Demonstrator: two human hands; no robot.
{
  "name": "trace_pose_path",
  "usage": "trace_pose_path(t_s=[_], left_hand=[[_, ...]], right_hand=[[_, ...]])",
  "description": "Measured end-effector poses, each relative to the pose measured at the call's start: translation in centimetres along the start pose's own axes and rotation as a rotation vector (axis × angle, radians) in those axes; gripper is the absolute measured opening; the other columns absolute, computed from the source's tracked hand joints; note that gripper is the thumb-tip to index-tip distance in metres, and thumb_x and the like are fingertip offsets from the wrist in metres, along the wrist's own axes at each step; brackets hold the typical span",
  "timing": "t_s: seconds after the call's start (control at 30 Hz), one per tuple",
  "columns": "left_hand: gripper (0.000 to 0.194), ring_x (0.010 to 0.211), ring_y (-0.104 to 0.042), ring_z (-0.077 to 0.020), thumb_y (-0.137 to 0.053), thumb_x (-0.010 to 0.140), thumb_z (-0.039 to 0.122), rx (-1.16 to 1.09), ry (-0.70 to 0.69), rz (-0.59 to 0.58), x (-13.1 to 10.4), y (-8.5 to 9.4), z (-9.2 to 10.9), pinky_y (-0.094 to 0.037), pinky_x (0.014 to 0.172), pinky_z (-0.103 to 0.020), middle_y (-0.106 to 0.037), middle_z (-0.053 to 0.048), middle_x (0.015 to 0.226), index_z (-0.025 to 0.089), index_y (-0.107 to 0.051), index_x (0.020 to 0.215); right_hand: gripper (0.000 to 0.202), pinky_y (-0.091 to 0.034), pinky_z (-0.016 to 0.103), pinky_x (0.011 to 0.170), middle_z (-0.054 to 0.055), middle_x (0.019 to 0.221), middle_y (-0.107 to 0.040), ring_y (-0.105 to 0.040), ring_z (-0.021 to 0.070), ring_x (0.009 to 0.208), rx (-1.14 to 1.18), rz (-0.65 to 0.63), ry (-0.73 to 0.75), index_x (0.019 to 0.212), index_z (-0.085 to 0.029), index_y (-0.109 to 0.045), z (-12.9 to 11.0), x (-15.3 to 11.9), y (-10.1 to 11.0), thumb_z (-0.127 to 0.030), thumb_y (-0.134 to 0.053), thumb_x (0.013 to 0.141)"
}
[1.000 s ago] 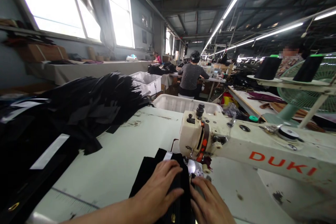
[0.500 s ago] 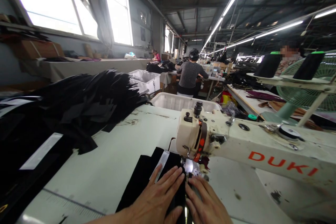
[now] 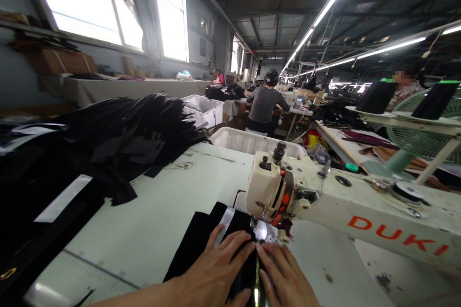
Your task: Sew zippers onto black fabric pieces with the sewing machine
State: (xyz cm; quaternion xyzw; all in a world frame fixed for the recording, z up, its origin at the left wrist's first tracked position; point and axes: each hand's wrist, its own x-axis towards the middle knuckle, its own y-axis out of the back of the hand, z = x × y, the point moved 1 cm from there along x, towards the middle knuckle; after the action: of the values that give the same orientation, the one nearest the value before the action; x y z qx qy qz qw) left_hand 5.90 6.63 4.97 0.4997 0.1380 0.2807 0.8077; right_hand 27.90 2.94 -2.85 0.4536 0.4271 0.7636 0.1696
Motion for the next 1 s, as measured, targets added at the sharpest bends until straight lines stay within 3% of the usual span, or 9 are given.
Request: trace_pose_path(t_s=[0.27, 0.5, 0.67, 1.0], left_hand=[[0.065, 0.140, -0.038, -0.0351, -0.067, 0.088, 0.033, -0.039, -0.039, 0.012, 0.1, 0.2, -0.4, -0.015, 0.117, -0.061, -0.044, -0.018, 0.149, 0.016, -0.044, 0.147], [0.068, 0.140, -0.037, -0.0361, -0.066, 0.083, 0.027, -0.004, 0.003, -0.034, 0.9, 0.9, -0.4, -0.013, 0.117, -0.062, -0.044, -0.020, 0.149, 0.011, -0.045, 0.146], [0.067, 0.138, -0.041, -0.0349, -0.065, 0.082, 0.026, -0.020, -0.024, 0.007, 1.2, 1.2, -0.7, -0.014, 0.117, -0.062, -0.049, -0.018, 0.145, 0.015, -0.046, 0.145], [0.063, 0.137, -0.043, -0.0318, -0.060, 0.085, 0.025, 0.042, -0.056, 0.043, 1.4, 0.9, -1.0, -0.009, 0.120, -0.058, -0.052, -0.018, 0.142, 0.011, -0.046, 0.144]], right_hand=[[0.033, -0.059, 0.030, 0.079, 0.006, 0.111, -0.072, -0.069, 0.0222, 0.097, -0.072, 0.120, 0.050, 0.119, -0.016, -0.065, 0.1, 1.1, 0.5, -0.026, -0.040, 0.100], [0.037, -0.061, 0.032, 0.077, 0.008, 0.113, -0.071, -0.071, 0.0240, 0.096, -0.113, 0.093, 0.047, 0.117, -0.013, -0.066, 0.0, 2.0, 0.7, -0.023, -0.035, 0.101], [0.036, -0.060, 0.032, 0.080, 0.010, 0.117, -0.069, -0.069, 0.0242, 0.101, -0.106, 0.094, 0.018, 0.122, -0.012, -0.064, 0.2, 2.1, 0.0, -0.022, -0.037, 0.100], [0.044, -0.061, 0.034, 0.072, 0.012, 0.109, -0.072, -0.072, 0.0248, 0.092, -0.217, 0.148, 0.011, 0.110, -0.008, -0.067, -0.4, 3.0, 0.1, -0.021, -0.026, 0.102]])
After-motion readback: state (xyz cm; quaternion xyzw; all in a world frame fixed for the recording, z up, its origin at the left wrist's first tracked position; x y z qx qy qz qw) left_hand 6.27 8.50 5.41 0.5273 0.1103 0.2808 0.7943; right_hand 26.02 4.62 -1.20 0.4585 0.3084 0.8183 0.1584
